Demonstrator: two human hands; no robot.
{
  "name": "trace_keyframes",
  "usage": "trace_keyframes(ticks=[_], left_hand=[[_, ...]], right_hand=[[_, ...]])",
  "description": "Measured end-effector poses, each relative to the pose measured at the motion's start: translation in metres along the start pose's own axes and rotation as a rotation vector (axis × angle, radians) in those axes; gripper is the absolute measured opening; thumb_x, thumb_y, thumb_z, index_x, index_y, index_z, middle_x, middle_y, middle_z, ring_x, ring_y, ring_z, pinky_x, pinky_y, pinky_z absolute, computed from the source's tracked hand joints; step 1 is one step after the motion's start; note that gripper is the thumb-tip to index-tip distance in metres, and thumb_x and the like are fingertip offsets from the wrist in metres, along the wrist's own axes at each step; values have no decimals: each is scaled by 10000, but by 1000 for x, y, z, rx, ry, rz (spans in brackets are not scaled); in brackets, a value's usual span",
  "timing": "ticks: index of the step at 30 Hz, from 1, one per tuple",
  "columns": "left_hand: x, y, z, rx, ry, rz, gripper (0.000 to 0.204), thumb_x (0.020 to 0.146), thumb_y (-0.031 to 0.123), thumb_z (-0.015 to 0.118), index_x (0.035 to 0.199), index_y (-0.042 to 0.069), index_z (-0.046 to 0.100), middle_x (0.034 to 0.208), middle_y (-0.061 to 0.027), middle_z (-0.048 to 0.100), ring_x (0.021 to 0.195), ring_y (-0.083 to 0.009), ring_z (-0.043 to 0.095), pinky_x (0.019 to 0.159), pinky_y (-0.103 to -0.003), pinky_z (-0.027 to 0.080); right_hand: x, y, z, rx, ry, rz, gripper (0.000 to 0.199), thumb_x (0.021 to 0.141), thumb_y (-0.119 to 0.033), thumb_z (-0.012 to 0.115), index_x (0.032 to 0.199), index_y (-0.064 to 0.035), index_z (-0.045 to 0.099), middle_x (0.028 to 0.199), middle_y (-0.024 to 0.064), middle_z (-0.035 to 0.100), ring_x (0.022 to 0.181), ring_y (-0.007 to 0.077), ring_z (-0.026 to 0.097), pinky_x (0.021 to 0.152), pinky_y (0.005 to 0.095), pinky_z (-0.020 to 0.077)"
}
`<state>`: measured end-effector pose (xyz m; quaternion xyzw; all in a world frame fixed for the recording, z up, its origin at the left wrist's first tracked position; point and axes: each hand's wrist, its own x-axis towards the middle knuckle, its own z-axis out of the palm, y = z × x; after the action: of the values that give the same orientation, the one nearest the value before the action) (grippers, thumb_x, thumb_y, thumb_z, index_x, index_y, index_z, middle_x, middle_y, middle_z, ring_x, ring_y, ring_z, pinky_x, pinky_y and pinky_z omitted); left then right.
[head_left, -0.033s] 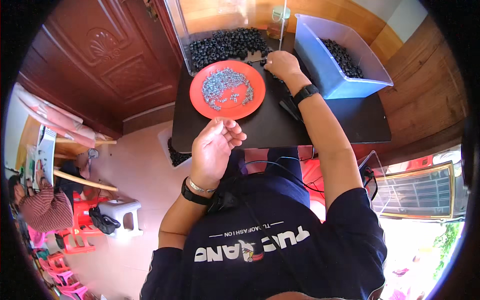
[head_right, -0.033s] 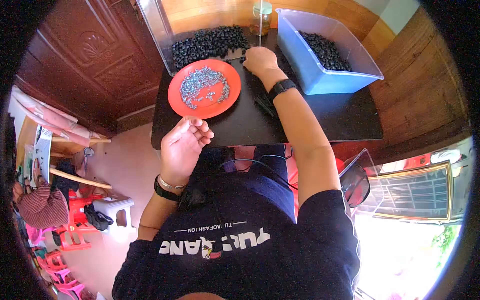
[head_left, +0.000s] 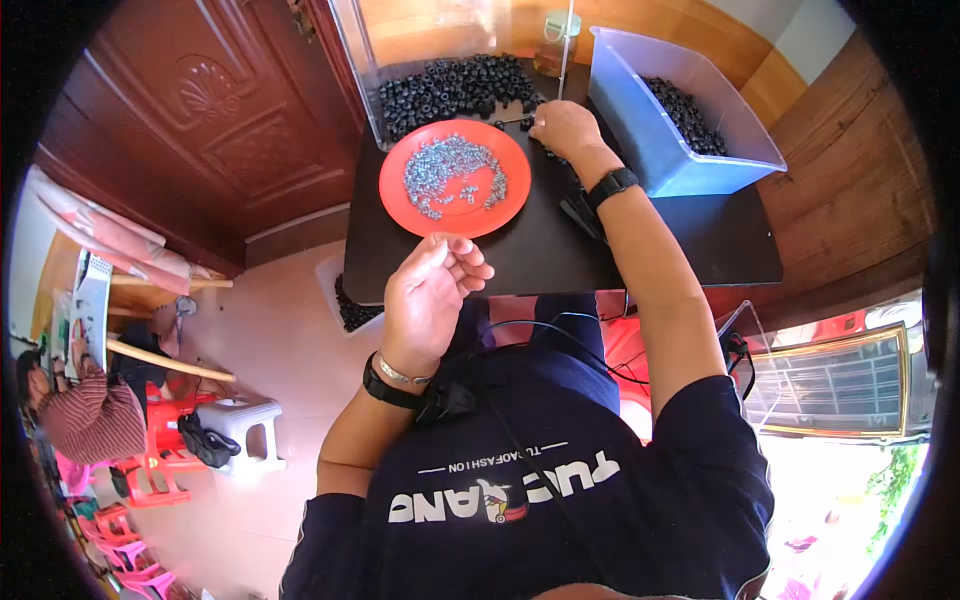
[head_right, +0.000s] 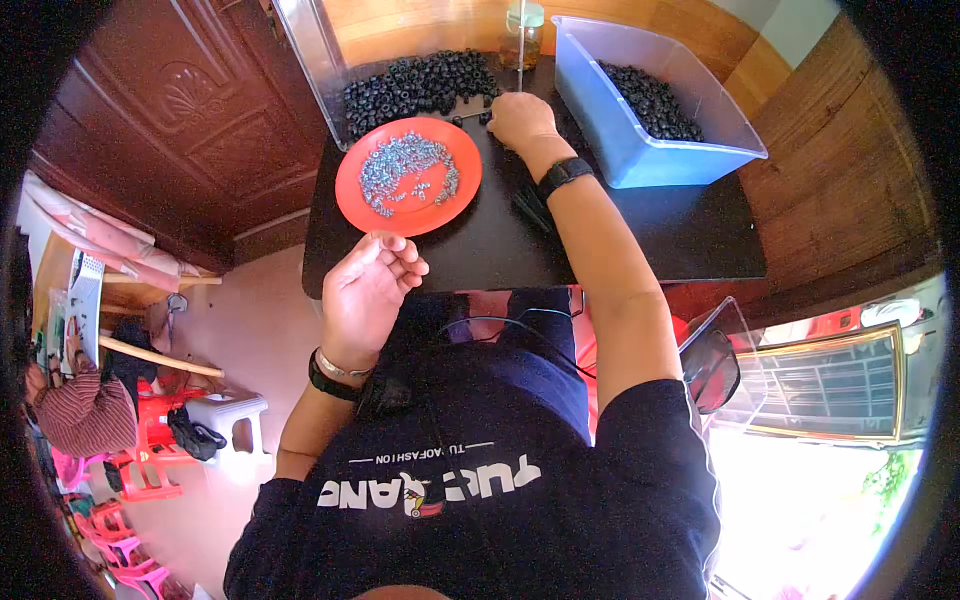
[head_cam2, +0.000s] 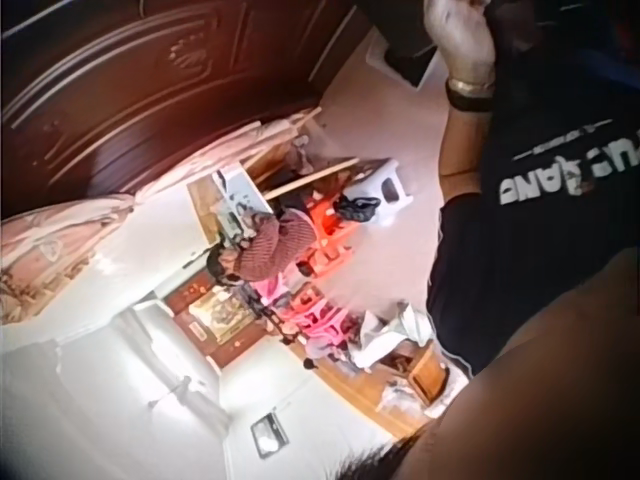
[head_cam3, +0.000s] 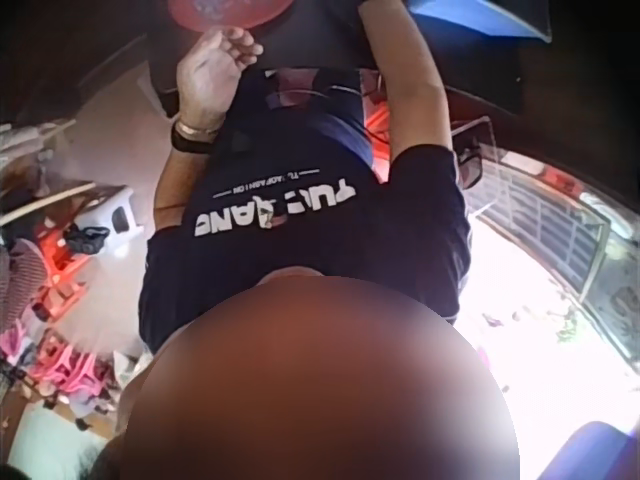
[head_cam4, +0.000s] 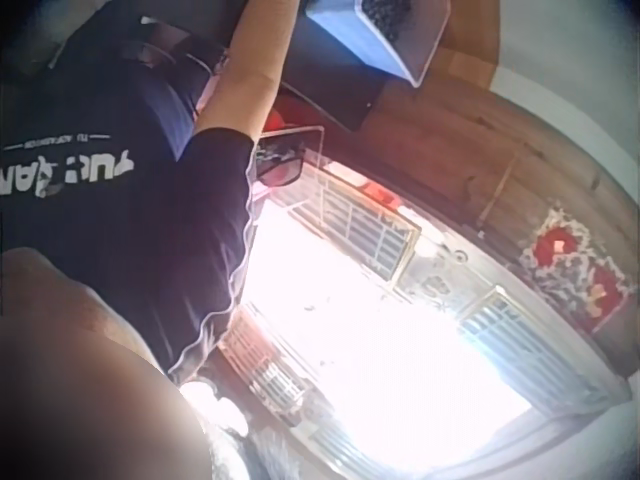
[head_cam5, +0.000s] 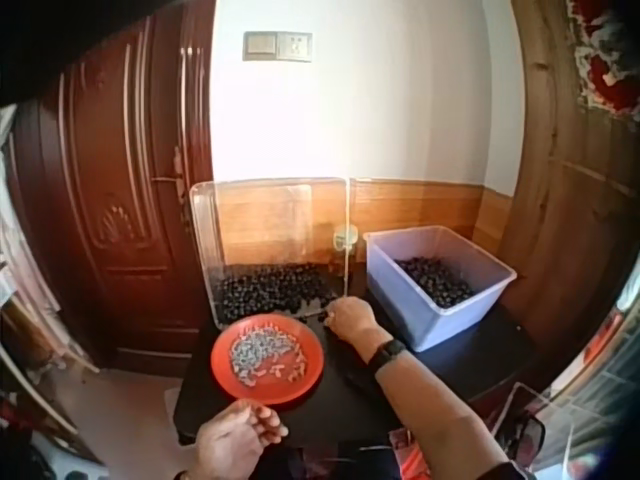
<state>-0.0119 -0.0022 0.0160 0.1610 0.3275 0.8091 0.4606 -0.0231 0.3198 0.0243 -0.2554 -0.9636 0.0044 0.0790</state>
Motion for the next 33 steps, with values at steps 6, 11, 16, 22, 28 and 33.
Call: trace_keyframes(ticks=[6,11,16,22,28,33], left_hand=[[7,1,-1,30,-3,-34,253,969,270,424,986,49,546,949,-80,594,871,-216,602,791,-322,456],[21,-1,8,25,-22,-34,274,974,276,419,1022,41,552,964,-85,608,879,-218,605,800,-326,457],[23,-7,23,97,-52,7,286,970,255,419,1091,29,547,1001,-73,609,877,-202,597,780,-321,453],[16,-15,24,83,-15,37,221,964,231,440,1052,57,543,1007,-38,587,907,-163,574,763,-304,438],[14,-15,11,31,-59,-2,202,961,224,463,1048,63,549,1027,-36,585,918,-156,572,770,-310,433],[13,-16,11,27,-49,-4,194,959,216,470,1044,60,549,1010,-37,588,908,-157,576,770,-312,438]], right_hand=[[-36,-4,-31,662,121,-97,198,789,-103,694,970,-30,665,870,85,682,824,166,647,749,287,509],[-115,-51,-61,1473,-155,-300,367,783,26,709,1127,-37,599,1007,11,622,917,90,578,798,240,490],[-158,-72,-53,1359,-21,-340,423,760,36,722,1153,-60,602,978,13,623,890,108,592,792,266,497],[-170,-81,-44,1236,151,-396,409,717,4,759,1101,-59,635,961,42,624,878,128,607,772,275,502],[-173,-83,-35,1218,253,-405,356,712,-11,765,1048,-49,653,964,60,624,870,159,612,775,285,493],[-176,-86,-31,1167,277,-427,302,704,11,748,985,-38,649,969,74,628,890,182,614,779,294,493]])
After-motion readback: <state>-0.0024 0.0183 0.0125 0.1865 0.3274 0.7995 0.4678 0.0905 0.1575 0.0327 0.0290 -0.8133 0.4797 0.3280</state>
